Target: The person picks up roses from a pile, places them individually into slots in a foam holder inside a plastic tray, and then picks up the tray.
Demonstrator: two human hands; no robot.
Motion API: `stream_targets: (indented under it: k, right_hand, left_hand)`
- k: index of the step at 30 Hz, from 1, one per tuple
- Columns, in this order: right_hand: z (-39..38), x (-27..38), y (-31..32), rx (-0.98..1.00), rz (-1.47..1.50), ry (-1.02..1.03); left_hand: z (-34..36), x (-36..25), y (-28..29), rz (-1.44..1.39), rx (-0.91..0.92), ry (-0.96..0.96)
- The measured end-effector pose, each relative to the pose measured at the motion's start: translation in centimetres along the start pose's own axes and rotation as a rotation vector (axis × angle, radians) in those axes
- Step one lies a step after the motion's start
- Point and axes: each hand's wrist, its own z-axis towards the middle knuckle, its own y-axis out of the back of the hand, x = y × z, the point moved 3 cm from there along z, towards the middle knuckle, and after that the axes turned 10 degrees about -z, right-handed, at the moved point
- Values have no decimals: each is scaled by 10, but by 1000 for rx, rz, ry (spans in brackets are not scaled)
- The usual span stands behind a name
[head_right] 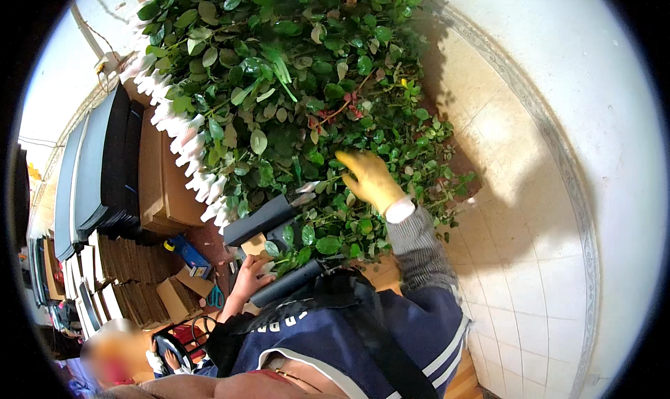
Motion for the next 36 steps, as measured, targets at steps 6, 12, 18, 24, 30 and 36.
stream_targets:
  k: [6,12,18,24,30,36]
  right_hand:
    - [151,-82,33,-568,-147,-260]
    - [188,-135,-25,-270,-422,-307]
    - [135,-126,-30,-239,-453,-159]
    - [89,-103,-37,-427,-272,-316]
    - [96,-134,-34,-441,-448,-591]
    - [127,-173,-79,-202,-433,-332]
  left_hand:
    - [-2,2,1,61,-12,-10]
    - [-6,6,1,58,-21,7]
    - [3,1,1,35,-3,-5]
    - [-1,5,-3,50,-2,25]
    - [-3,6,-1,39,-22,37]
    - [3,0,3,83,17,53]
